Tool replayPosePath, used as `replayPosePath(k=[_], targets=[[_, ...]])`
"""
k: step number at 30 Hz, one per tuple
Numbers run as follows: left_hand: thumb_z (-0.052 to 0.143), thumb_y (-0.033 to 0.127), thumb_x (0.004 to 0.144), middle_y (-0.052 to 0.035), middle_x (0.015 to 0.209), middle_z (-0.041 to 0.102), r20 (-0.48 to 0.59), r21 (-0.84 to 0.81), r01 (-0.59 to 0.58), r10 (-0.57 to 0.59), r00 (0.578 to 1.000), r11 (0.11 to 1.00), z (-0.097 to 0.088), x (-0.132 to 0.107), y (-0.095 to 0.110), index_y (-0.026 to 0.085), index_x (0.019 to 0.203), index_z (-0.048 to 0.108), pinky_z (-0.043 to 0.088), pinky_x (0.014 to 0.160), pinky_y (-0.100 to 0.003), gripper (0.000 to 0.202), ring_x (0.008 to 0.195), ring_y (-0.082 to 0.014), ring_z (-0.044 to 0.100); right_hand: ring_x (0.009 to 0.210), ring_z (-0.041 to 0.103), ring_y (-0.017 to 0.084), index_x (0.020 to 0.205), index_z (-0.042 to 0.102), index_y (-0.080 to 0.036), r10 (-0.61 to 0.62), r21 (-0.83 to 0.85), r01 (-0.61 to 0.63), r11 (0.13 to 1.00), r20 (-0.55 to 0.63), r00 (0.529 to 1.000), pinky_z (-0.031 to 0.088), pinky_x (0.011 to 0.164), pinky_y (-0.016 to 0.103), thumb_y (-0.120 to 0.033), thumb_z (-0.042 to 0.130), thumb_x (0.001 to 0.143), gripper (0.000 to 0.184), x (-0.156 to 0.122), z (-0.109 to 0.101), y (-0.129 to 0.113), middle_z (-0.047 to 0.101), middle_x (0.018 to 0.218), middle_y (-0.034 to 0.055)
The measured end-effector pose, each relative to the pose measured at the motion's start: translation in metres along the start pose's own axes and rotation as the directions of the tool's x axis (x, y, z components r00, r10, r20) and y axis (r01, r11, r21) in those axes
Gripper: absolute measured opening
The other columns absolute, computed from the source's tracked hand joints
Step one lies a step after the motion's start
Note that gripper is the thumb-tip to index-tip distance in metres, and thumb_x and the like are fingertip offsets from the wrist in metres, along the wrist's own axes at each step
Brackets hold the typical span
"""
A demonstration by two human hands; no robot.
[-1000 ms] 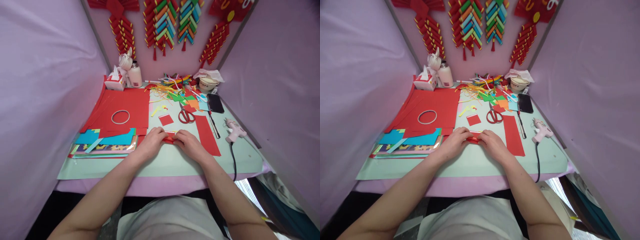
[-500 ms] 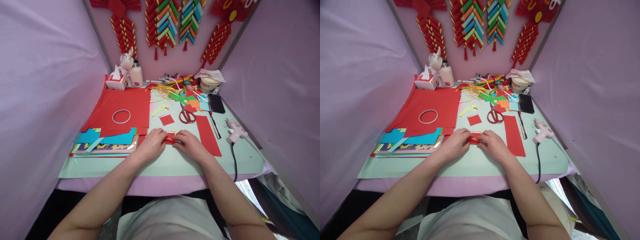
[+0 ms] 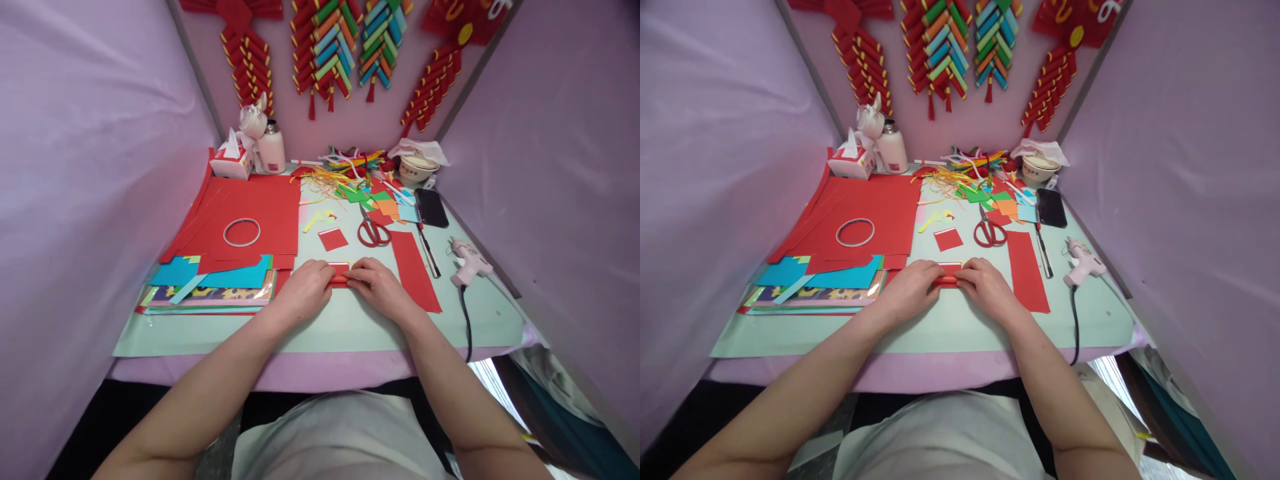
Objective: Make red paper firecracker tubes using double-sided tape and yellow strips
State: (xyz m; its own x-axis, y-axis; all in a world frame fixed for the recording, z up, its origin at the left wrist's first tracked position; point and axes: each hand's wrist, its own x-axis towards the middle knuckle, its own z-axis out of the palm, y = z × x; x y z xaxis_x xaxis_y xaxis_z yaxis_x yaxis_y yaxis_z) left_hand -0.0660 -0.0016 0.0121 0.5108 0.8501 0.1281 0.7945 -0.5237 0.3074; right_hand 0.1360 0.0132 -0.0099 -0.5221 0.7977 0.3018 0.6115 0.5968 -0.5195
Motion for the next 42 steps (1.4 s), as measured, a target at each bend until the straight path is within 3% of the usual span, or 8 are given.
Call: replayPosePath(k=[4,7,15,20,27,31,34,42], targets=[[0.044,0.01,0.083,-0.009,0.092,0.064,0.017,0.013,0.001,-0.001,1.0,1.0,0.001,0.0,0.001,0.016,0.092,0.063,0.045,0.084,-0.035,0.023,0.094,-0.0238,0.057,0.089,0.053,0.02,0.102,0.065,-0.024,0.014,0.004,-0.014,1.0,0.009,1.0,0.045,0.077,0.034,-0.021,0.051,0.091,0.018,0.001,-0.001,-0.002,0.06,0.09,0.0054],[0.042,0.01,0.084,-0.0086,0.088,0.064,0.013,0.013,0.014,-0.014,1.0,1.0,0.003,-0.002,0.002,0.016,0.088,0.064,0.046,0.083,-0.034,0.023,0.091,-0.0229,0.057,0.089,0.053,0.019,0.094,0.065,-0.023,-0.003,0.004,0.003,1.0,0.023,1.0,0.045,0.076,0.034,-0.02,0.049,0.091,0.016,0.0,-0.002,-0.003,0.06,0.089,0.0054],[0.039,0.016,0.092,-0.009,0.091,0.063,-0.031,-0.044,0.012,-0.013,0.999,0.999,0.007,-0.007,0.002,0.017,0.088,0.06,0.045,0.083,-0.034,0.022,0.094,-0.0227,0.055,0.093,0.054,0.021,0.095,0.066,-0.024,-0.029,0.017,0.029,0.999,0.037,0.999,0.046,0.078,0.035,-0.028,0.065,0.082,0.014,-0.002,-0.005,0.0,0.061,0.096,0.0059],[0.037,0.016,0.093,-0.0085,0.093,0.061,-0.035,-0.056,0.022,-0.024,0.999,0.998,0.008,-0.007,0.001,0.016,0.088,0.06,0.044,0.081,-0.033,0.024,0.094,-0.0221,0.054,0.091,0.054,0.02,0.095,0.068,-0.023,-0.041,0.002,0.041,0.999,0.021,0.999,0.046,0.078,0.035,-0.027,0.06,0.086,0.012,-0.001,-0.004,0.001,0.062,0.093,0.006],[0.039,0.017,0.092,-0.0105,0.097,0.054,-0.069,0.053,0.046,-0.042,0.997,0.998,0.006,-0.007,0.005,0.015,0.089,0.061,0.043,0.079,-0.036,0.022,0.091,-0.0227,0.05,0.088,0.054,0.02,0.094,0.068,-0.022,-0.027,-0.044,0.028,0.999,0.004,1.0,0.046,0.077,0.034,-0.028,0.056,0.089,0.015,0.001,-0.002,-0.001,0.062,0.089,0.006],[0.05,0.028,0.089,-0.0107,0.095,0.054,-0.064,0.084,0.082,-0.077,0.995,0.993,0.006,-0.004,0.009,0.013,0.09,0.063,0.042,0.08,-0.037,0.02,0.09,-0.0238,0.049,0.087,0.055,0.019,0.09,0.068,-0.021,-0.009,-0.058,0.008,0.998,-0.012,1.0,0.045,0.077,0.033,-0.03,0.055,0.089,0.015,0.002,0.0,-0.001,0.062,0.086,0.0058],[0.053,0.035,0.089,-0.0093,0.092,0.054,-0.08,0.079,0.098,-0.092,0.993,0.992,0.01,-0.001,0.008,0.014,0.087,0.066,0.042,0.078,-0.036,0.025,0.087,-0.0227,0.049,0.085,0.054,0.019,0.087,0.067,-0.021,-0.009,-0.057,0.008,0.998,-0.023,1.0,0.045,0.076,0.033,-0.031,0.055,0.089,0.016,0.002,0.001,0.0,0.062,0.084,0.0055],[0.05,0.035,0.091,-0.007,0.083,0.054,-0.119,0.12,0.108,-0.094,0.988,0.987,0.02,0.004,0.002,0.015,0.076,0.068,0.04,0.07,-0.031,0.03,0.081,-0.0204,0.047,0.082,0.054,0.019,0.079,0.067,-0.021,0.002,-0.011,-0.002,1.0,-0.059,0.998,0.043,0.075,0.032,-0.031,0.056,0.089,0.017,0.004,0.003,0.001,0.062,0.081,0.0048]])
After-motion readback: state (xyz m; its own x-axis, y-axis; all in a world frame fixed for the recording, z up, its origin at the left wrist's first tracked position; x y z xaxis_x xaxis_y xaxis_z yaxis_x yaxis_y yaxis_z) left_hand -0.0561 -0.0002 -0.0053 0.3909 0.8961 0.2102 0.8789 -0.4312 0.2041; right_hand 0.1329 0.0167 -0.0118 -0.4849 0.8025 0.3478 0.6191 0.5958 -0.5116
